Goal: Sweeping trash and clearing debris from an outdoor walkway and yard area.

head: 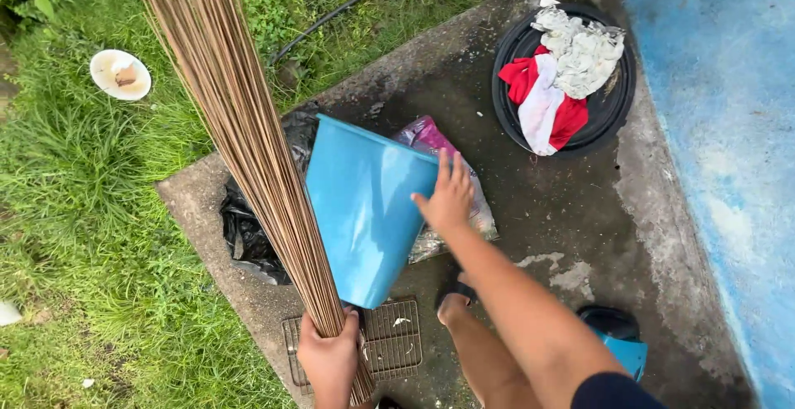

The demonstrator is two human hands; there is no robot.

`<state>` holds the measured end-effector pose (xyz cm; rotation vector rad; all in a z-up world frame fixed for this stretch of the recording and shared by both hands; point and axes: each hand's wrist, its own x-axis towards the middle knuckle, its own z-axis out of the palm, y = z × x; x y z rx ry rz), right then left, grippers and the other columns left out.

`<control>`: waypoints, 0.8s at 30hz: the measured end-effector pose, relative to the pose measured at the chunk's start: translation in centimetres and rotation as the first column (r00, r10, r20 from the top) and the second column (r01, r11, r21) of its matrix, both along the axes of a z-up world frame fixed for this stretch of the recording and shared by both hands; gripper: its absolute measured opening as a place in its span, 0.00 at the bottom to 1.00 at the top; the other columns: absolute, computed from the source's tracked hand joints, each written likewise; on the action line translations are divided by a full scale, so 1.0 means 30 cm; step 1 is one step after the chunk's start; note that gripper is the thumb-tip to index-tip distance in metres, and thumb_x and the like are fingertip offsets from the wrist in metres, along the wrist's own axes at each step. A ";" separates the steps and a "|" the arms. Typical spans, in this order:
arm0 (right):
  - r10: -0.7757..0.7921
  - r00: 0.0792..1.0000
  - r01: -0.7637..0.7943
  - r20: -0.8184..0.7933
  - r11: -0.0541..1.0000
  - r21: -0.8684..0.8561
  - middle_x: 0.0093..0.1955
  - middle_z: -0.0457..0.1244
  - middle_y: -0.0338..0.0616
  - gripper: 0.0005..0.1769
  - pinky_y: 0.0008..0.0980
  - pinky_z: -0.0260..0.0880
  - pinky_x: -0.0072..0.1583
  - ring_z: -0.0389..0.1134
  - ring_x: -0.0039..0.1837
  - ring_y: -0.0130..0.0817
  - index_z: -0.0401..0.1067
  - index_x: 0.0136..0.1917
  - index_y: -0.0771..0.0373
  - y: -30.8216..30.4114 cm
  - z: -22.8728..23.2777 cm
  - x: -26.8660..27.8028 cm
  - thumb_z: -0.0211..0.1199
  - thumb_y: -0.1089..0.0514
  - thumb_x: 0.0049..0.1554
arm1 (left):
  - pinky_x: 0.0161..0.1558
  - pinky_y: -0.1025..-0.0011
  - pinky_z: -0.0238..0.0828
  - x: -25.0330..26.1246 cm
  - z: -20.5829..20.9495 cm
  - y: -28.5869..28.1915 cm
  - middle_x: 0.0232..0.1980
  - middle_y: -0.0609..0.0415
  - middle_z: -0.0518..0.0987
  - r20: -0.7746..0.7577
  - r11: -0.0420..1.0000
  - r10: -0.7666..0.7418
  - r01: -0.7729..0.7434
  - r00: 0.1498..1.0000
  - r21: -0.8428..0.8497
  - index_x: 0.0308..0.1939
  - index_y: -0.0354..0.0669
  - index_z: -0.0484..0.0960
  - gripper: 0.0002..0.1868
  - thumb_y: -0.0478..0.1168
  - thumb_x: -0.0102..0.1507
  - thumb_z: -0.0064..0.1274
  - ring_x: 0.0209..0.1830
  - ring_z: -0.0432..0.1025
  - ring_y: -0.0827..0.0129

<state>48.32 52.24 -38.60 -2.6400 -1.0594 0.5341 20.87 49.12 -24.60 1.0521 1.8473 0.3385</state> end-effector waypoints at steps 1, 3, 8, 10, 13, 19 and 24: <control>0.004 1.000 -0.004 -0.001 1.000 0.002 0.82 0.42 0.64 0.67 0.60 0.46 0.73 0.45 0.79 0.62 0.42 0.82 0.59 0.016 -0.025 0.024 0.76 0.40 0.42 | 0.34 0.69 0.77 -0.008 -0.001 -0.001 0.33 0.50 0.86 -0.001 1.000 0.004 -0.004 1.000 0.002 0.45 0.36 0.79 0.16 0.35 0.54 0.63 0.28 0.81 0.68; 0.117 0.971 -0.184 -0.211 0.924 -0.336 0.84 0.41 0.52 0.60 0.57 0.44 0.77 0.43 0.82 0.56 0.45 0.80 0.46 0.047 -0.075 0.072 0.78 0.40 0.46 | 0.32 0.69 0.76 -0.025 -0.003 -0.001 0.34 0.51 0.87 0.026 0.999 0.052 -0.052 0.998 0.000 0.45 0.37 0.80 0.16 0.34 0.54 0.63 0.27 0.80 0.70; 0.097 0.979 -0.135 -0.177 0.966 -0.220 0.77 0.51 0.52 0.58 0.57 0.52 0.72 0.52 0.76 0.52 0.51 0.78 0.56 0.092 -0.220 0.114 0.79 0.44 0.43 | 0.30 0.69 0.75 -0.055 -0.007 0.018 0.31 0.49 0.87 -0.086 0.999 0.005 -0.009 0.996 -0.054 0.46 0.40 0.81 0.16 0.35 0.55 0.63 0.24 0.79 0.68; 0.114 0.982 -0.149 -0.149 0.957 -0.250 0.71 0.58 0.51 0.51 0.58 0.56 0.69 0.58 0.73 0.51 0.59 0.74 0.58 0.075 -0.240 0.081 0.80 0.44 0.45 | 0.30 0.70 0.75 -0.076 -0.020 -0.001 0.31 0.49 0.87 -0.128 0.997 -0.025 0.016 0.991 -0.071 0.46 0.39 0.80 0.17 0.35 0.54 0.64 0.23 0.79 0.68; 0.104 0.959 -0.095 -0.263 0.994 0.047 0.51 0.70 0.46 0.27 0.42 0.71 0.58 0.72 0.55 0.44 0.74 0.53 0.57 0.022 -0.112 -0.019 0.79 0.48 0.43 | 0.34 0.71 0.75 -0.074 -0.030 -0.039 0.32 0.50 0.87 -0.100 0.994 -0.036 0.047 0.994 0.103 0.42 0.37 0.81 0.15 0.36 0.55 0.66 0.27 0.80 0.72; 0.320 0.840 -0.155 -0.439 0.916 0.371 0.41 0.64 0.45 0.13 0.41 0.70 0.47 0.69 0.45 0.44 0.70 0.41 0.59 -0.140 0.307 -0.360 0.73 0.58 0.47 | 0.34 0.68 0.79 -0.067 -0.026 -0.068 0.33 0.50 0.87 -0.015 1.000 0.012 -0.012 1.000 0.015 0.45 0.39 0.79 0.16 0.34 0.53 0.62 0.26 0.81 0.69; 0.322 0.886 -0.197 -0.335 0.913 0.357 0.41 0.64 0.45 0.10 0.47 0.68 0.47 0.68 0.49 0.49 0.70 0.40 0.58 -0.274 0.496 -0.403 0.70 0.62 0.46 | 0.36 0.67 0.78 -0.077 0.017 -0.089 0.32 0.46 0.87 -0.053 0.997 0.071 -0.069 0.996 0.028 0.43 0.37 0.82 0.15 0.34 0.53 0.64 0.27 0.82 0.66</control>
